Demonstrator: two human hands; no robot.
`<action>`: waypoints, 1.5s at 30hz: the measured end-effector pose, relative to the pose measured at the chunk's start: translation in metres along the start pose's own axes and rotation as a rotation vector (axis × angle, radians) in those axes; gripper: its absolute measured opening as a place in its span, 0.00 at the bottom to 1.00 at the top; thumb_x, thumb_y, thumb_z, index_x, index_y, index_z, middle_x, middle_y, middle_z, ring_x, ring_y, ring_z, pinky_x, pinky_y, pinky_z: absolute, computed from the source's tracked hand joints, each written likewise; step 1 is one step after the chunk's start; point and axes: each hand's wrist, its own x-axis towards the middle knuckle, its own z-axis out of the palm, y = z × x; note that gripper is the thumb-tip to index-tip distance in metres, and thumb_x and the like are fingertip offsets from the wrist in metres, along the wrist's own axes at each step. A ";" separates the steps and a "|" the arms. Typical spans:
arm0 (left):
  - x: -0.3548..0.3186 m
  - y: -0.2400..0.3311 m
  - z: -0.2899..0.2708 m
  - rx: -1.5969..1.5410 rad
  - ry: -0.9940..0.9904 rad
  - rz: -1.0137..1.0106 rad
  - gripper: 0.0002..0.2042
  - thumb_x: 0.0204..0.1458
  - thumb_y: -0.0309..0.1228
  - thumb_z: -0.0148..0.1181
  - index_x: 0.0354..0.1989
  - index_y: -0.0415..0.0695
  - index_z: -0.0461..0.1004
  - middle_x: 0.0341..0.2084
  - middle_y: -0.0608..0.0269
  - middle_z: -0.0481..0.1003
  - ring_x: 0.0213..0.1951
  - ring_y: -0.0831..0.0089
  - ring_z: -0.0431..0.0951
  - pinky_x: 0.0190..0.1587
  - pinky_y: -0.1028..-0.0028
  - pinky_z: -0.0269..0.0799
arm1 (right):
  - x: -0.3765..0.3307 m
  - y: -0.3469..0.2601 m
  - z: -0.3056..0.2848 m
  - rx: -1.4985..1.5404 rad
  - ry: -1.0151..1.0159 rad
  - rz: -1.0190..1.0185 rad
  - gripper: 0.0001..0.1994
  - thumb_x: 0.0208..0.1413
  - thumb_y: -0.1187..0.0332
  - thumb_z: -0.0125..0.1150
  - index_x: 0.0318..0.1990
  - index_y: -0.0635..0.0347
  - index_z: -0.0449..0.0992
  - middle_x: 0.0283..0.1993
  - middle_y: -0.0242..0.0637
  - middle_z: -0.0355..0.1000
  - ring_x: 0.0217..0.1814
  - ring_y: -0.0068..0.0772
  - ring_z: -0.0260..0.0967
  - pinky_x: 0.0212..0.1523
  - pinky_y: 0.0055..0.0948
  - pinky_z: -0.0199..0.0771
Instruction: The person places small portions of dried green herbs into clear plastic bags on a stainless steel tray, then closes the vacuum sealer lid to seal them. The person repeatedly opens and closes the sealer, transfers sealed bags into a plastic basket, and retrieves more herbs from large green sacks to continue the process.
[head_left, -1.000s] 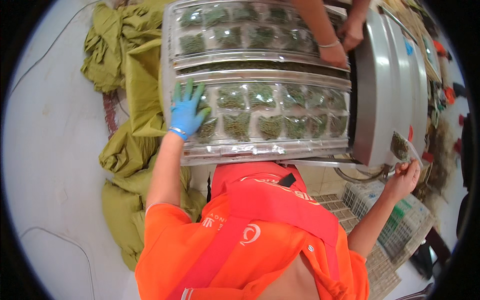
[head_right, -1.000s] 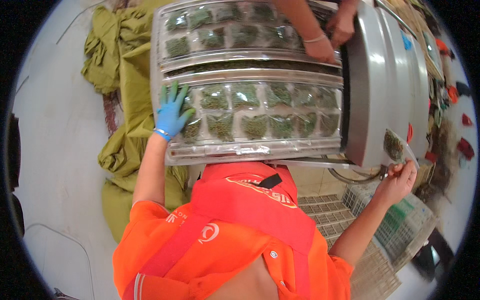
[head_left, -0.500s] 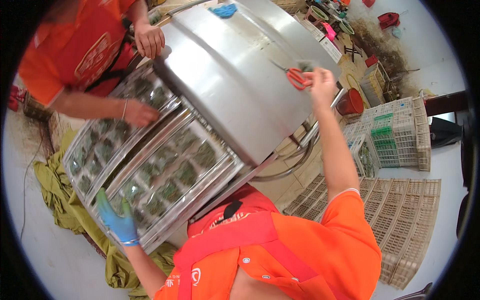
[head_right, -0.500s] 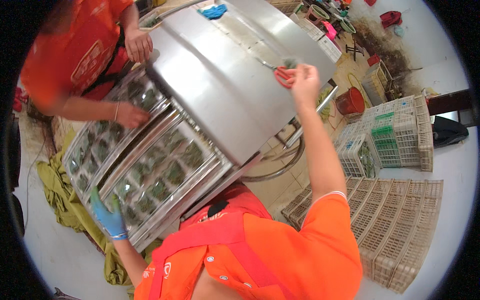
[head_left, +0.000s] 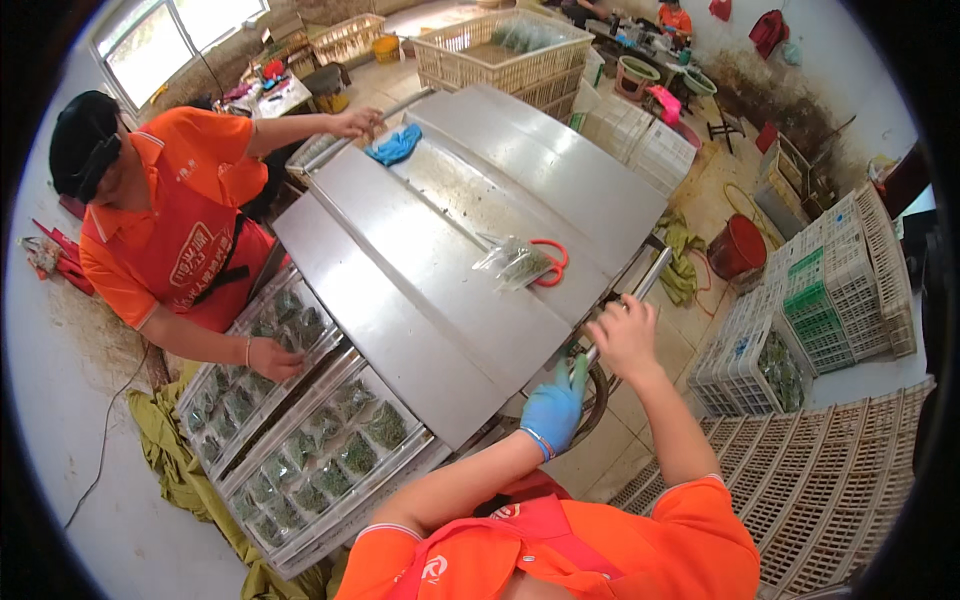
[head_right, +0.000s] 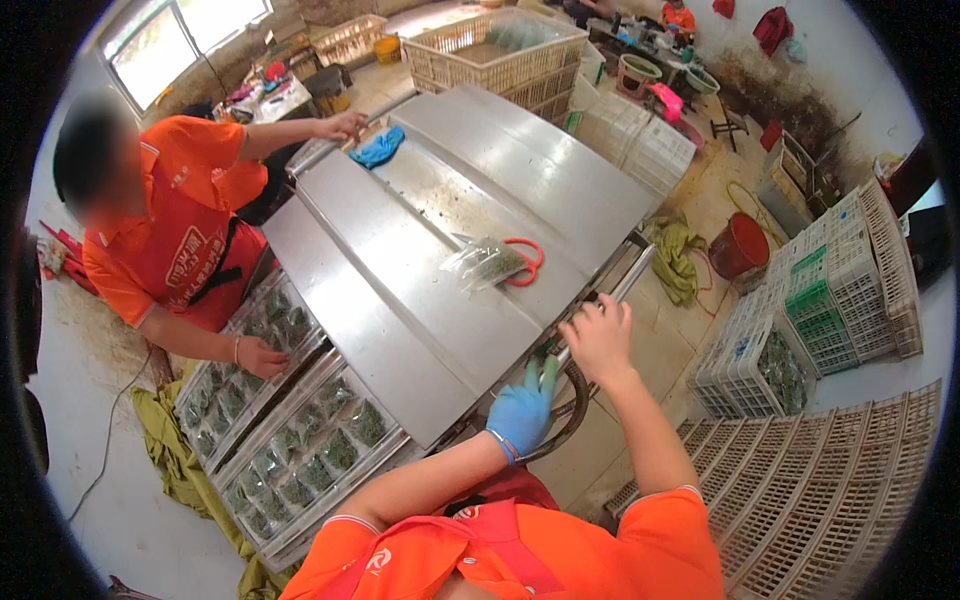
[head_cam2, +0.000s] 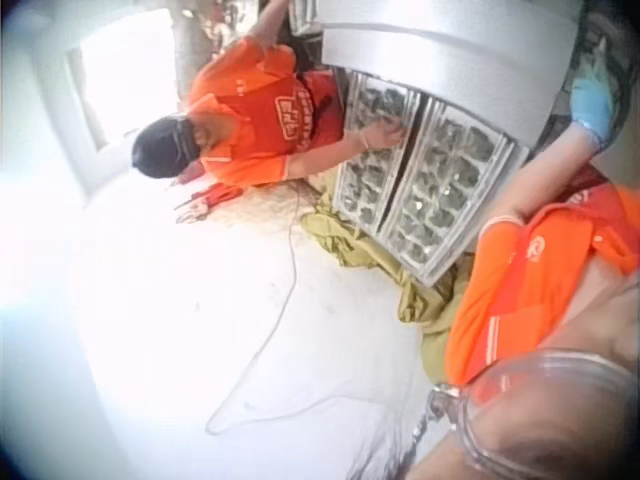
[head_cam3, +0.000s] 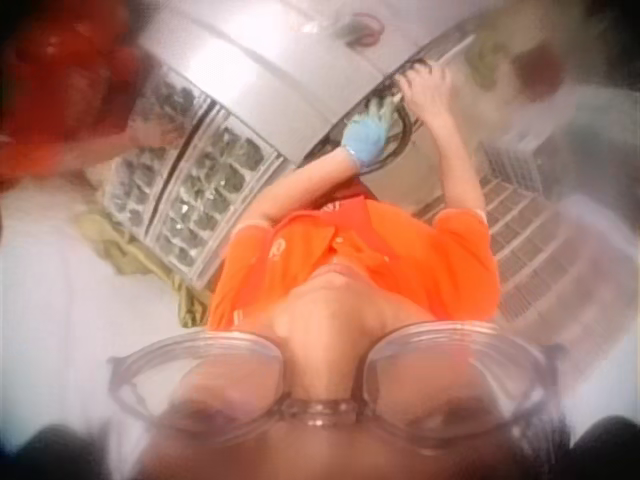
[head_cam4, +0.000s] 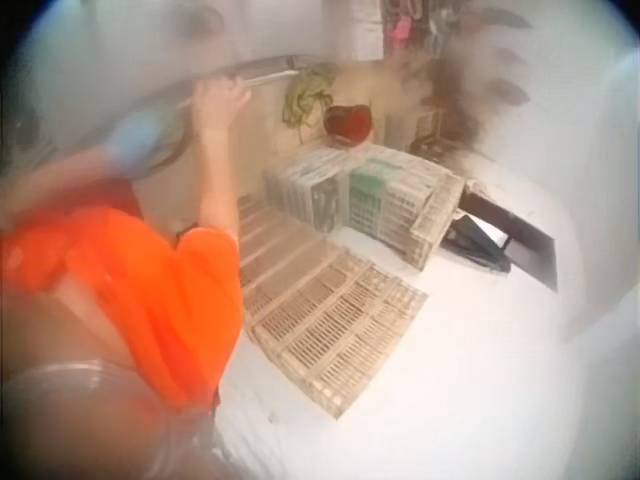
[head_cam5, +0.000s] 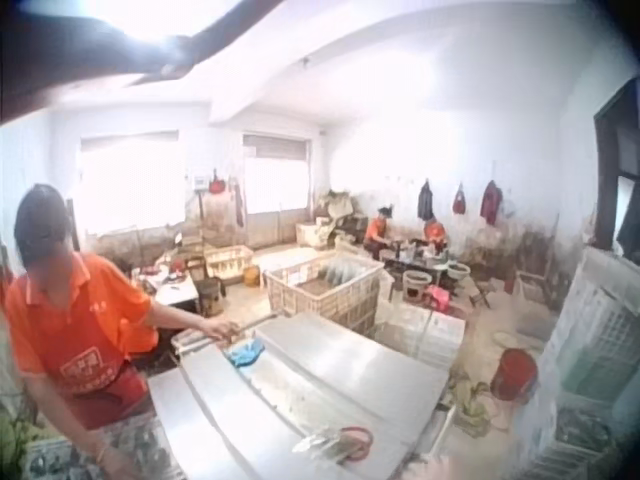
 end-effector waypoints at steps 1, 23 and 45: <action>0.007 0.010 -0.010 -0.027 -0.201 -0.166 0.26 0.53 0.29 0.55 0.62 0.34 0.66 0.41 0.39 0.79 0.43 0.41 0.81 0.46 0.57 0.77 | -0.009 0.009 0.006 -0.027 -0.055 0.016 0.15 0.62 0.57 0.57 0.33 0.59 0.82 0.39 0.37 0.76 0.57 0.45 0.65 0.64 0.60 0.53; -0.315 0.005 -0.225 0.098 -0.081 -0.222 0.14 0.53 0.37 0.60 0.45 0.46 0.70 0.24 0.55 0.77 0.30 0.49 0.80 0.39 0.52 0.75 | -0.030 -0.216 -0.239 0.330 -0.323 -0.730 0.21 0.61 0.46 0.54 0.30 0.56 0.77 0.29 0.39 0.75 0.35 0.47 0.71 0.44 0.46 0.67; -0.585 -0.176 -0.001 -0.073 0.062 -0.706 0.11 0.47 0.45 0.62 0.23 0.53 0.75 0.15 0.62 0.75 0.19 0.61 0.78 0.24 0.60 0.69 | -0.185 -0.442 0.019 0.234 -1.018 -1.050 0.32 0.57 0.32 0.51 0.23 0.55 0.76 0.14 0.42 0.71 0.17 0.48 0.73 0.18 0.45 0.73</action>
